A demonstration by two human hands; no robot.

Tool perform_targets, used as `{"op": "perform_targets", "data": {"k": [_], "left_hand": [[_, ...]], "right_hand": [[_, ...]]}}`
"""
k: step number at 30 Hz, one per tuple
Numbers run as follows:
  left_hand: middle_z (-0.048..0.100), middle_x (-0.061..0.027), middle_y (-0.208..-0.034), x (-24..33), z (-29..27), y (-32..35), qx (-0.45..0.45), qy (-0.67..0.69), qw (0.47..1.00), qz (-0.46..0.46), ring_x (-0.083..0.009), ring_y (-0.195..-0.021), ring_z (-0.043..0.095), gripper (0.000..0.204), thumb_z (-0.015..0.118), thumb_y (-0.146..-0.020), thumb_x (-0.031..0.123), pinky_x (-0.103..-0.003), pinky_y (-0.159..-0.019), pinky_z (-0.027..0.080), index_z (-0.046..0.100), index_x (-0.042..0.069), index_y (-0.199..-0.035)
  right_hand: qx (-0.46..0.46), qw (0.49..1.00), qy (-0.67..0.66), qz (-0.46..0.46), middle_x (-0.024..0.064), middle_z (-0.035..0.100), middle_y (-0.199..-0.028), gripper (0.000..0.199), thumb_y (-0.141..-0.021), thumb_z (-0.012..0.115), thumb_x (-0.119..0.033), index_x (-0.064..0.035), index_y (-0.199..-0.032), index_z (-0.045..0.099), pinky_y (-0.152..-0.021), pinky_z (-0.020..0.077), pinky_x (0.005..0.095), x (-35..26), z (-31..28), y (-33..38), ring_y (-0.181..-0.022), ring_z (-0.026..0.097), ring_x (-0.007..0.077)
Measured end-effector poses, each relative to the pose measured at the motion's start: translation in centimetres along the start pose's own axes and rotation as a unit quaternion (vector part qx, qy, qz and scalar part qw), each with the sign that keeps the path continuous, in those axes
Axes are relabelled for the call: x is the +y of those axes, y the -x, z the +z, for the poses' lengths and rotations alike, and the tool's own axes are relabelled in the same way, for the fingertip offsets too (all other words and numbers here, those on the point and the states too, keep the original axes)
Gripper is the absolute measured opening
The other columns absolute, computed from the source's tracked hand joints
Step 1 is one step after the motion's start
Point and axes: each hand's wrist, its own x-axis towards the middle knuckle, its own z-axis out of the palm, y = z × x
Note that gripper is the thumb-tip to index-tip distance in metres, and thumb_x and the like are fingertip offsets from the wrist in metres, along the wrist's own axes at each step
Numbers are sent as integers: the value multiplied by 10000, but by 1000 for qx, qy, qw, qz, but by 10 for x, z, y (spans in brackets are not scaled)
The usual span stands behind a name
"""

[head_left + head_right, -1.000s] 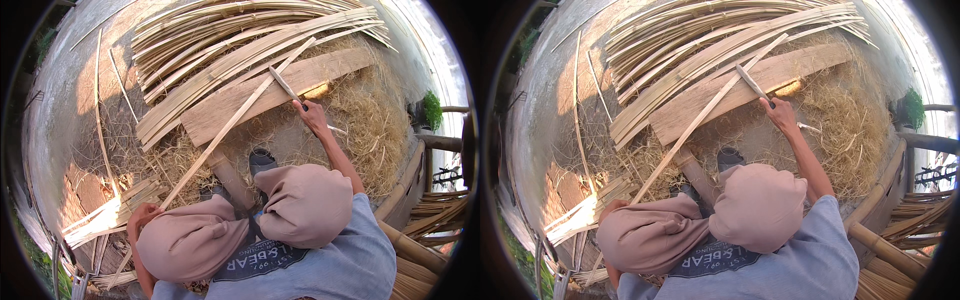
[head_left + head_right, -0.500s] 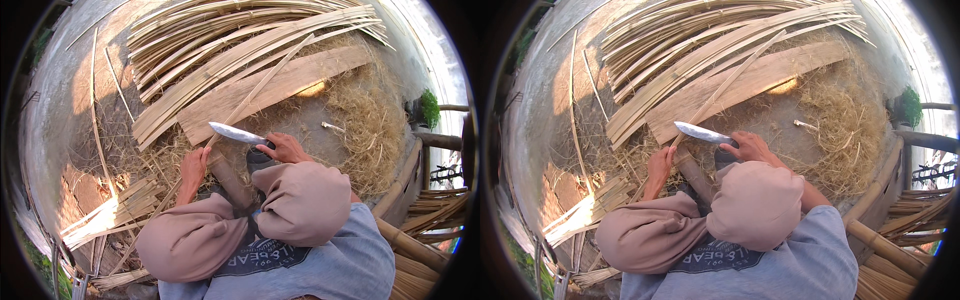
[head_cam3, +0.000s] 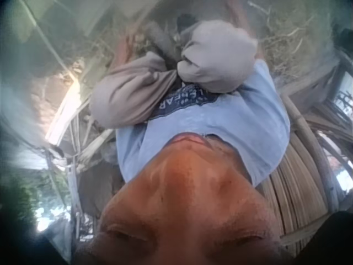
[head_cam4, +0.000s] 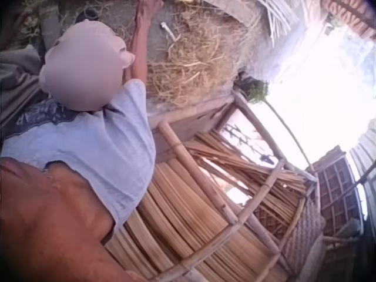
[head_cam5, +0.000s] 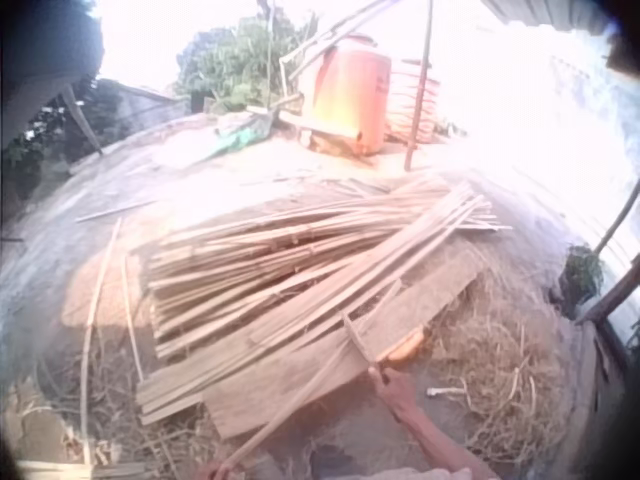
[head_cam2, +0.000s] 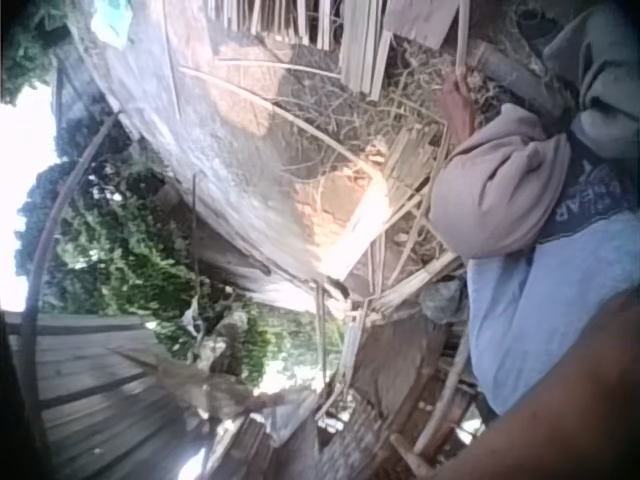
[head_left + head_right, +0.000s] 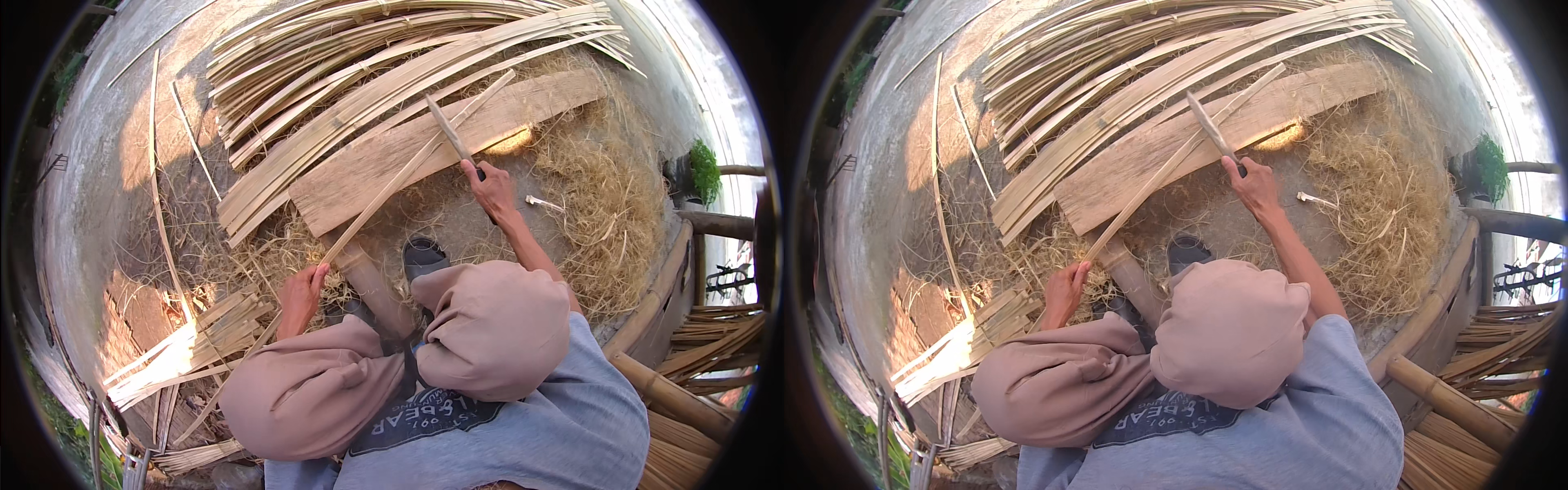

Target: The person sits on the ground and uses a knife to split long bamboo strips into thinner slivers on a wooden plank. They repeatedly position each strip, split it with the knife, and place the finished slivers into a growing pile nearby.

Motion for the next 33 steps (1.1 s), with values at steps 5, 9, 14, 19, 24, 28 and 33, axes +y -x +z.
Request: {"op": "perform_targets", "data": {"k": [5, 9, 14, 19, 24, 28, 33], "left_hand": [[556, -52, -583, -11, -12, 7, -61, 29, 997, -26, -177, -534, 523, 449, 593, -1041, 435, -352, -544, 402, 695, 58, -819], [592, -55, -636, -51, -22, 15, -92, 85, 990, -60, -148, -563, 539, 372, 626, -1031, 410, -332, -565, 428, 742, 67, -945], [665, -115, -765, -11, 18, -11, 5, 170, 984, 49, -195, -603, 575, 308, 686, -999, 356, -354, -605, 466, 764, 136, -1200], [693, -127, -831, 33, 28, -27, 64, -12, 995, 79, -240, -691, 624, 359, 747, -954, 297, -342, -700, 513, 731, 184, -1295], [712, -146, -869, 36, 24, -19, 76, -2, 994, 83, -258, -706, 644, 342, 748, -951, 300, -352, -685, 500, 747, 161, -1264], [693, -141, -813, 24, 38, -26, 100, 43, 987, 117, -266, -678, 631, 327, 735, -960, 305, -389, -652, 476, 755, 147, -1246], [718, -185, -844, 41, 19, -24, 37, 16, 997, 68, -311, -754, 697, 371, 699, -974, 389, -385, -681, 499, 747, 153, -1258]], "right_hand": [[24, 995, 61, -79, 210, 657, -684, 603, -979, 622, -568, -2, -772, 619, -621, 504, 486, 13, 4, 1, -662, 669, 392], [115, 983, -51, 132, 222, 636, -643, 608, -1001, 592, -544, 25, -794, 637, -594, 490, 481, 62, -36, -40, -633, 665, 387], [9, 998, -48, 33, 236, 623, -645, 617, -982, 632, -546, 45, -804, 640, -608, 484, 485, 10, 10, 9, -622, 648, 403], [-28, 987, -33, -153, 234, 620, -642, 621, -966, 656, -567, 23, -772, 631, -589, 486, 476, -42, 67, 98, -603, 637, 404], [60, 996, -62, 36, 177, 584, -546, 671, -972, 629, -594, 22, -706, 629, -525, 470, 444, 0, 11, 26, -517, 616, 340], [76, 994, -40, 73, 171, 591, -563, 678, -972, 625, -601, 31, -731, 661, -549, 478, 438, 21, -15, -1, -546, 632, 310], [-96, 988, 4, -118, 222, 674, -735, 605, -961, 649, -581, 13, -855, 690, -640, 506, 477, -30, 47, 110, -695, 666, 397]]}}
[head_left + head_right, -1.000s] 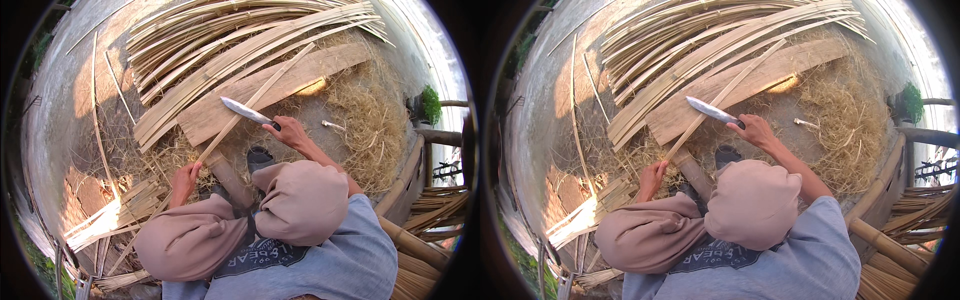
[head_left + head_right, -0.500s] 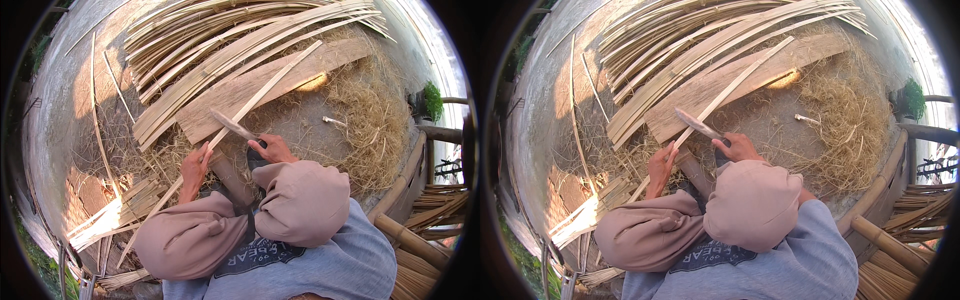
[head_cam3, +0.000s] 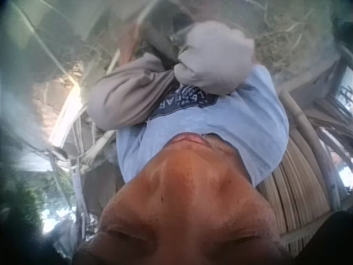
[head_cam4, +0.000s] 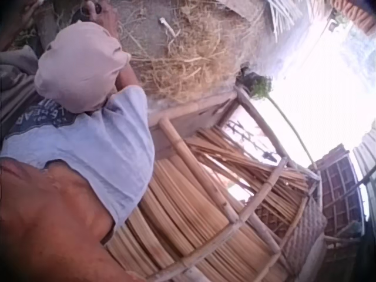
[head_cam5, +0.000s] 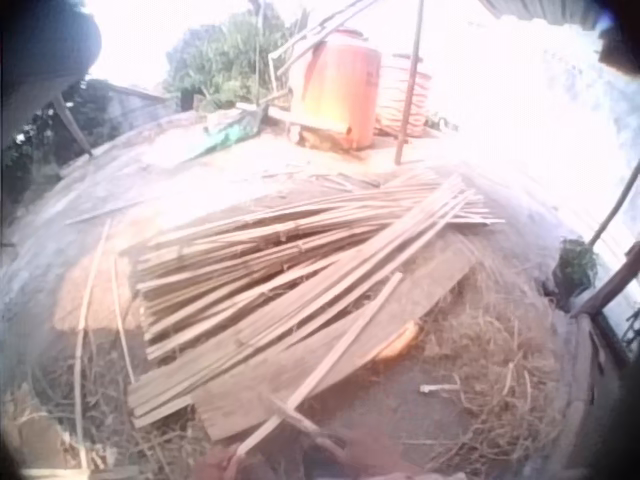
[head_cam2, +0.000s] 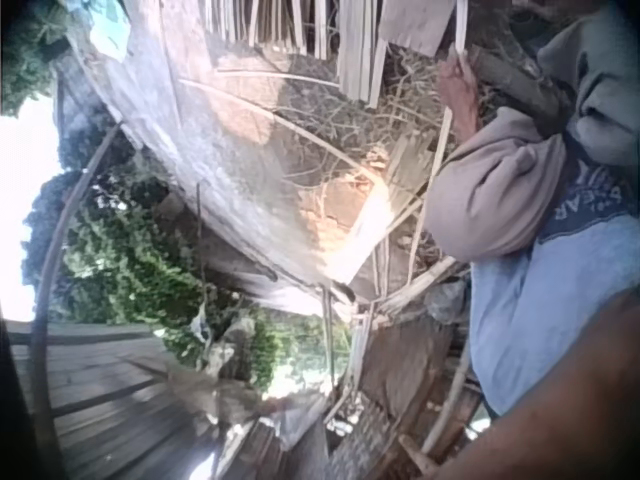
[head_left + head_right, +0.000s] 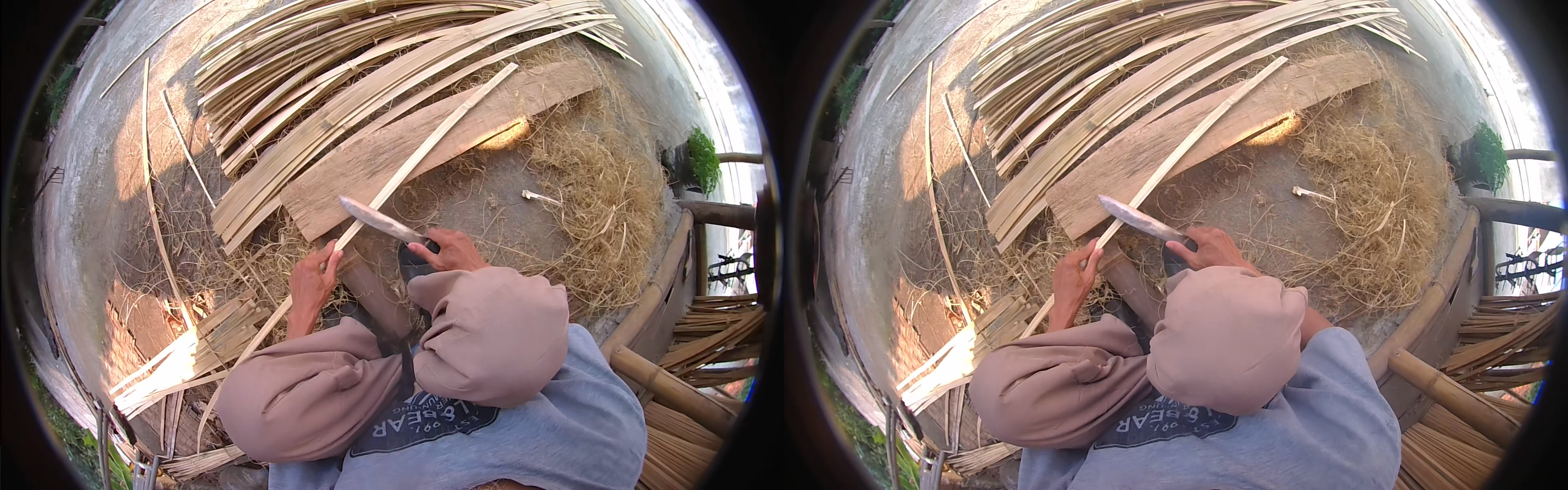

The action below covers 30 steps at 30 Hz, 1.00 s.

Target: The person sits on the ground and uses a knife to split long bamboo strips into thinner slivers on a wooden plank. They repeatedly position each strip, split it with the knife, and place the finished slivers into a growing pile nearby.

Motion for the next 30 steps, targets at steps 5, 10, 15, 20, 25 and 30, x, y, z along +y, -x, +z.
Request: {"op": "perform_targets", "data": {"k": [5, 10, 15, 20, 25, 30], "left_hand": [[719, -186, -850, 8, -5, -7, -26, 5, 1000, 3, -335, -764, 691, 347, 681, -989, 376, -396, -693, 505, 749, 159, -1252], [727, -177, -856, 13, -14, -12, 3, -29, 998, 49, -335, -770, 697, 317, 686, -986, 348, -392, -689, 512, 756, 170, -1240], [724, -150, -816, -8, -21, 14, -6, -25, 1000, 10, -335, -686, 677, 303, 669, -992, 366, -434, -643, 499, 769, 200, -1225], [749, -155, -882, -15, -16, 8, -28, 53, 998, -21, -344, -715, 687, 300, 679, -990, 350, -421, -670, 518, 771, 173, -1214], [731, -157, -848, -19, -22, 11, 4, 3, 1000, 29, -336, -732, 686, 304, 691, -981, 334, -419, -666, 511, 767, 158, -1216], [715, -168, -833, -3, -8, 7, 38, -36, 998, 39, -345, -716, 678, 298, 700, -974, 326, -444, -648, 495, 768, 152, -1206]], "right_hand": [[57, 998, 6, 37, 189, 645, -719, 581, -927, 707, -567, -12, -774, 632, -624, 483, 476, 28, -38, -41, -687, 642, 387], [133, 982, 1, 136, 168, 581, -597, 626, -960, 664, -576, 9, -740, 638, -542, 438, 441, 90, -74, -50, -552, 584, 308], [128, 978, -24, 165, 154, 568, -547, 656, -965, 641, -606, 9, -739, 664, -522, 439, 423, 82, -94, -68, -522, 587, 278], [71, 994, 21, -76, 184, 630, -631, 597, -971, 646, -570, -14, -755, 662, -560, 474, 457, 4, -9, -12, -580, 628, 364], [107, 976, -38, 188, 201, 660, -712, 594, -956, 649, -595, -20, -805, 659, -635, 512, 497, 54, -71, -62, -663, 662, 405], [45, 997, 29, -58, 182, 594, -595, 630, -982, 628, -575, 13, -755, 641, -555, 471, 449, 13, -27, -30, -549, 603, 322]]}}
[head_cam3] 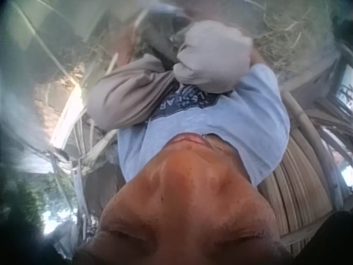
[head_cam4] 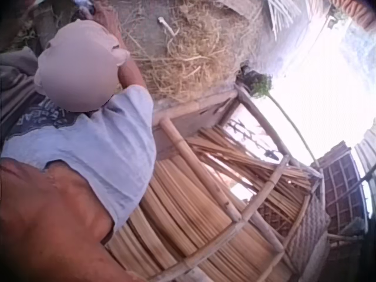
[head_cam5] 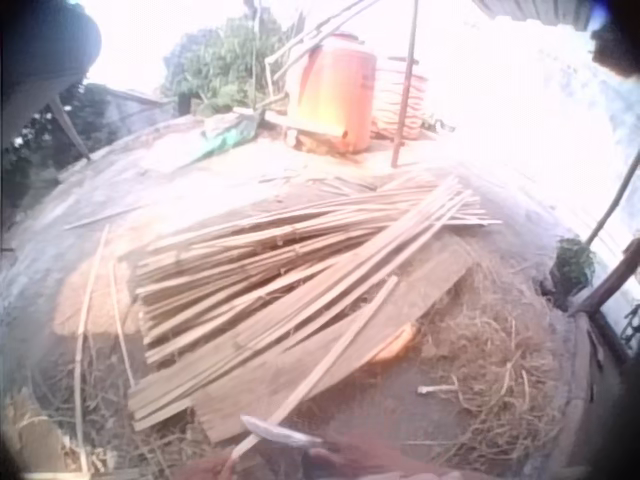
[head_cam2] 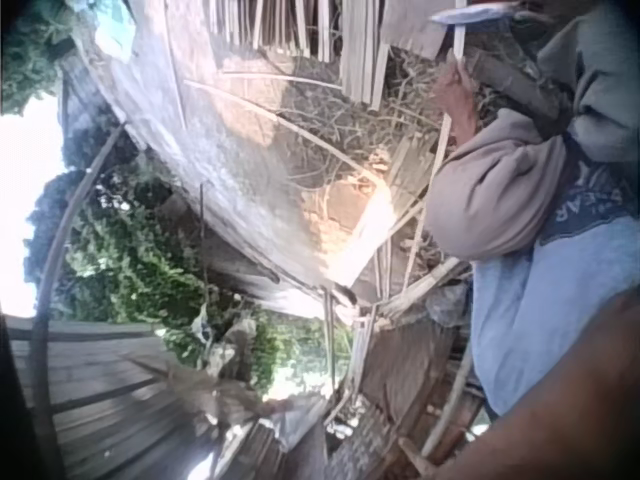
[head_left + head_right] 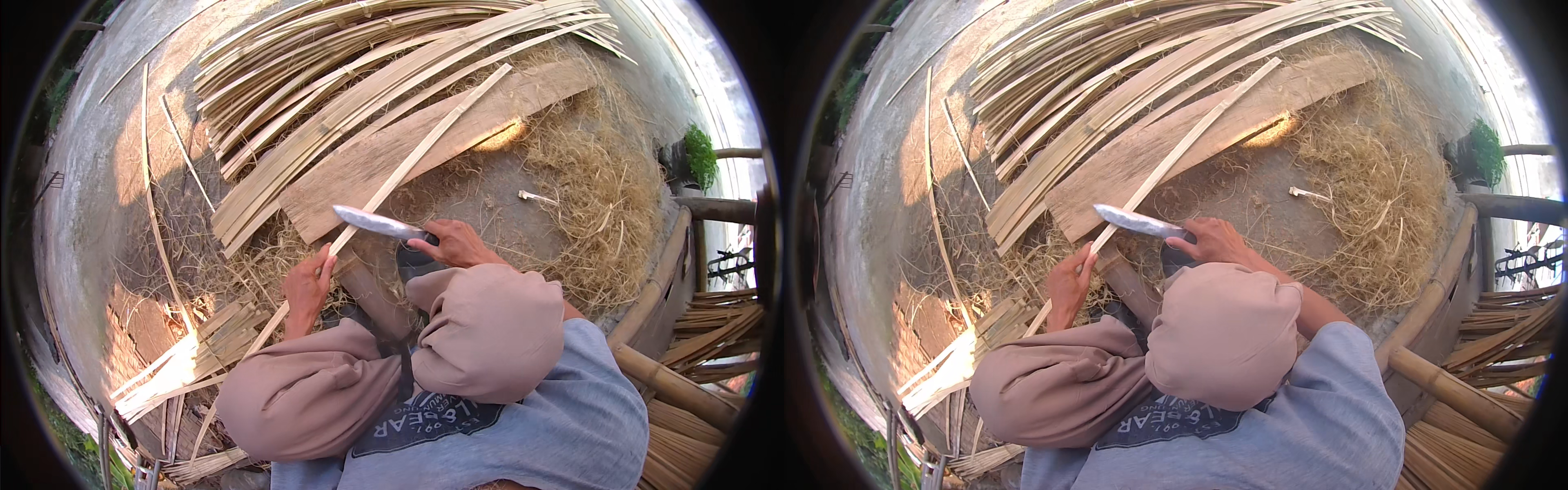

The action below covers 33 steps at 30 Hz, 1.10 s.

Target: The person sits on the ground and uses a knife to split long bamboo strips into thinner slivers on a wooden plank. They repeatedly position each strip, split it with the knife, and place the finished slivers into a growing pile nearby.

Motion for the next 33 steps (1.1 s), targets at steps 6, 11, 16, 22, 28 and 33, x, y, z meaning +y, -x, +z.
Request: {"op": "perform_targets", "data": {"k": [6, 11, 16, 22, 28, 33], "left_hand": [[737, -176, -901, -4, -3, 8, -14, 34, 999, -19, -341, -751, 698, 301, 703, -974, 309, -419, -671, 514, 762, 145, -1220], [746, -151, -903, -14, -4, 5, -38, 90, 994, -45, -316, -746, 697, 306, 702, -979, 318, -380, -683, 522, 759, 155, -1231], [711, -130, -805, -21, -25, 17, -39, 35, 998, -35, -277, -669, 653, 297, 709, -978, 311, -381, -636, 484, 761, 156, -1226], [673, -144, -746, -38, -37, 34, -26, 53, 998, -34, -277, -619, 612, 295, 708, -977, 302, -377, -606, 462, 764, 151, -1225], [709, -157, -790, -34, -44, 37, -28, 37, 997, -58, -275, -637, 637, 293, 718, -970, 298, -376, -620, 469, 767, 149, -1217], [740, -147, -829, -57, -41, 51, -22, 42, 997, -55, -233, -672, 659, 286, 729, -963, 257, -349, -673, 500, 766, 117, -1210]], "right_hand": [[48, 935, -134, 326, 210, 679, -774, 605, -961, 632, -608, -10, -869, 662, -674, 524, 515, 33, -7, -14, -742, 684, 412], [59, 997, -1, 55, 195, 632, -660, 631, -969, 621, -608, -4, -786, 647, -594, 487, 494, 27, 3, 17, -624, 638, 397], [63, 975, 3, 212, 204, 665, -734, 608, -957, 630, -616, -26, -811, 649, -638, 525, 494, 58, -31, -17, -678, 667, 410], [60, 985, 19, 162, 204, 645, -692, 611, -954, 640, -608, -21, -786, 627, -602, 510, 483, 60, -39, -18, -638, 654, 397], [98, 992, 65, 41, 182, 609, -607, 629, -971, 624, -603, -13, -754, 630, -546, 463, 473, 77, -27, -21, -552, 607, 351], [80, 986, 25, 144, 190, 612, -650, 624, -969, 629, -597, -8, -762, 614, -593, 474, 489, 78, -45, -33, -619, 639, 361]]}}
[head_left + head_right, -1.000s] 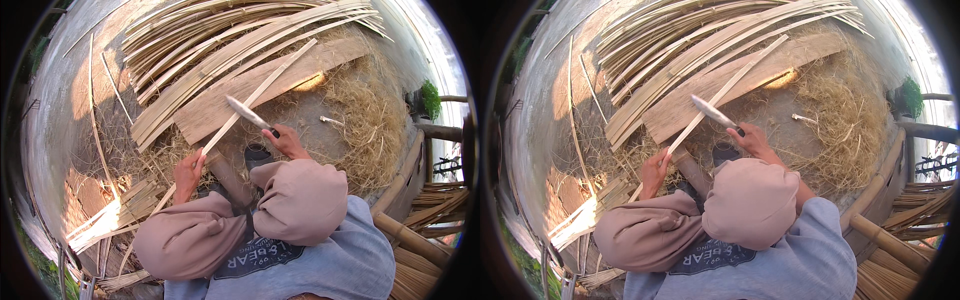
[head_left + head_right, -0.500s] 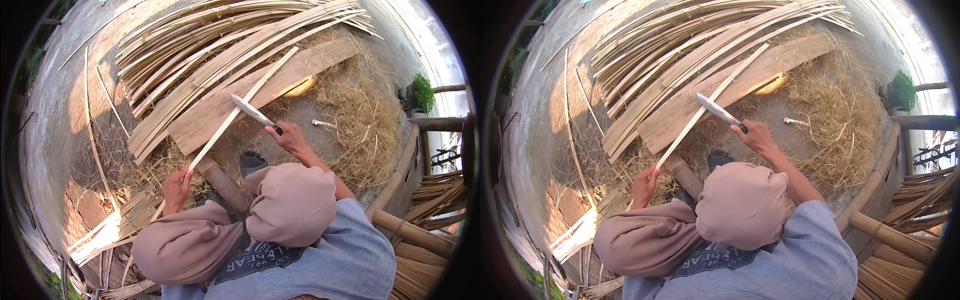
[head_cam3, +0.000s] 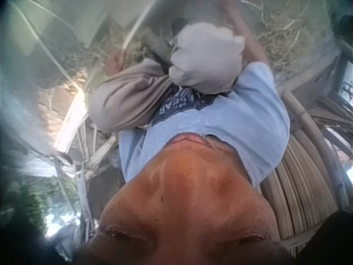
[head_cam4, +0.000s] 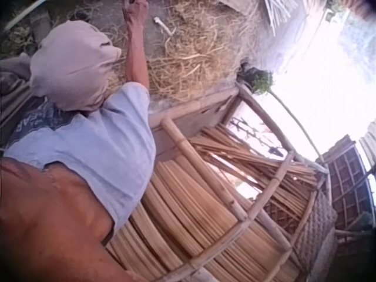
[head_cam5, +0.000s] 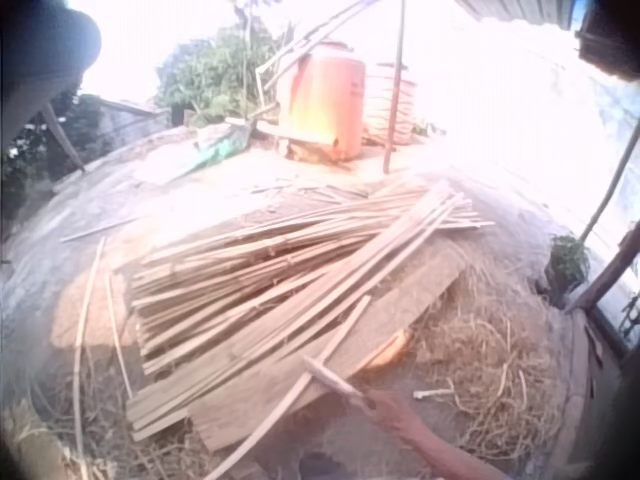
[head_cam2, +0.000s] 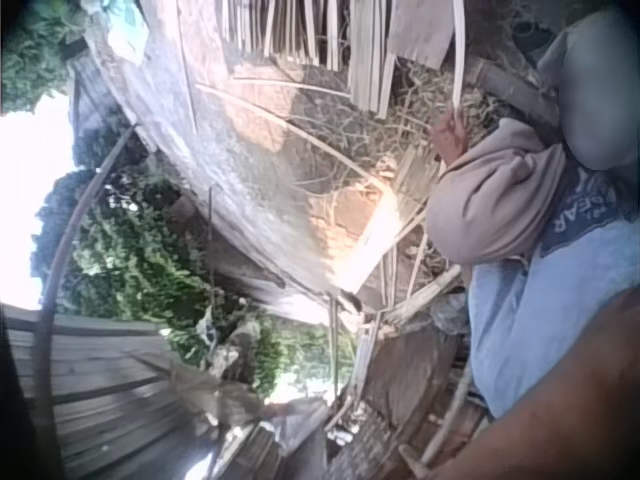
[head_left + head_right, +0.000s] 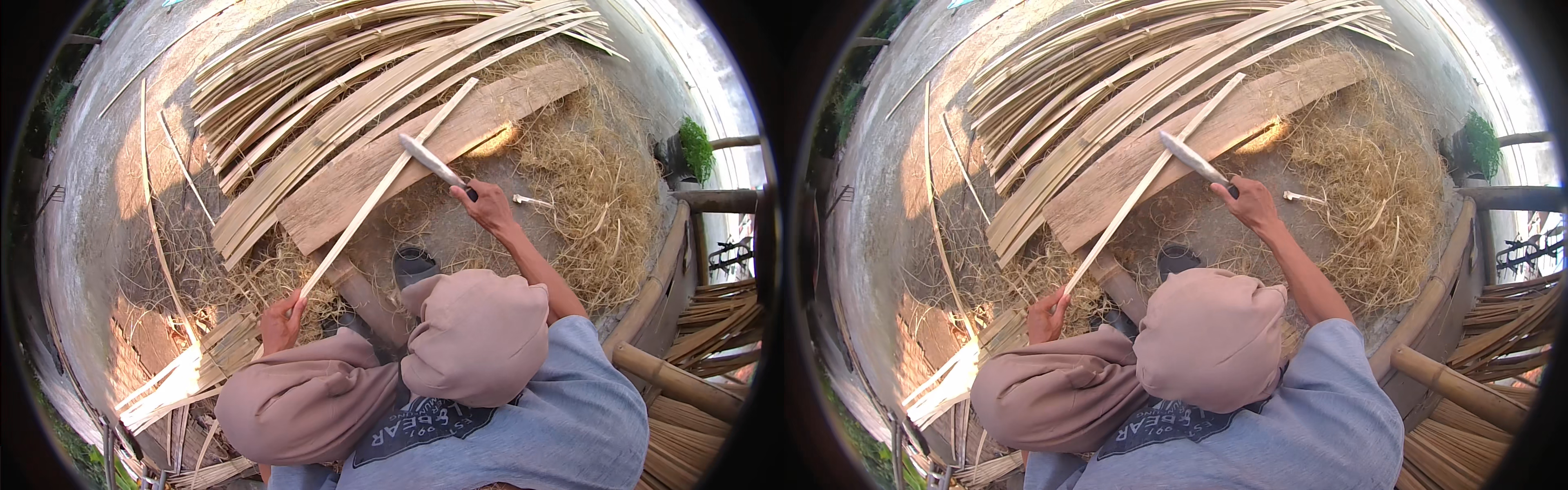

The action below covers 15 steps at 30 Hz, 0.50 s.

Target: The person sits on the ground and uses a knife to split long bamboo strips into thinner slivers on a wooden plank. They repeatedly position each strip, split it with the knife, and place the finished slivers into a growing pile nearby.

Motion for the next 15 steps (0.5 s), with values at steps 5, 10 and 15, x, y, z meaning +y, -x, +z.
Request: {"op": "perform_targets", "data": {"k": [5, 10, 15], "left_hand": [[741, -112, -865, -30, -22, 29, -11, 89, 996, -31, -196, -778, 676, 307, 749, -949, 234, -337, -741, 518, 755, 94, -1221], [715, -126, -1003, -80, -61, 65, 6, -59, 996, 71, -252, -874, 674, 420, 756, -945, 265, -361, -819, 526, 693, 91, -1322], [643, -207, -1234, 3, -2, -4, 12, -108, 986, 125, -353, -1006, 650, 563, 751, -941, 307, -401, -905, 518, 601, 112, -1447]], "right_hand": [[42, 997, 17, 65, 209, 593, -616, 661, -974, 607, -616, 12, -766, 620, -597, 474, 488, 27, -16, -25, -612, 632, 374], [26, 997, 73, -18, 246, 611, -618, 672, -987, 578, -624, 13, -781, 643, -611, 485, 516, 19, -6, -14, -652, 650, 459], [-9, 993, -57, 101, 224, 639, -639, 656, -1009, 556, -604, 13, -803, 643, -595, 518, 462, 1, 20, -6, -636, 680, 376]]}}
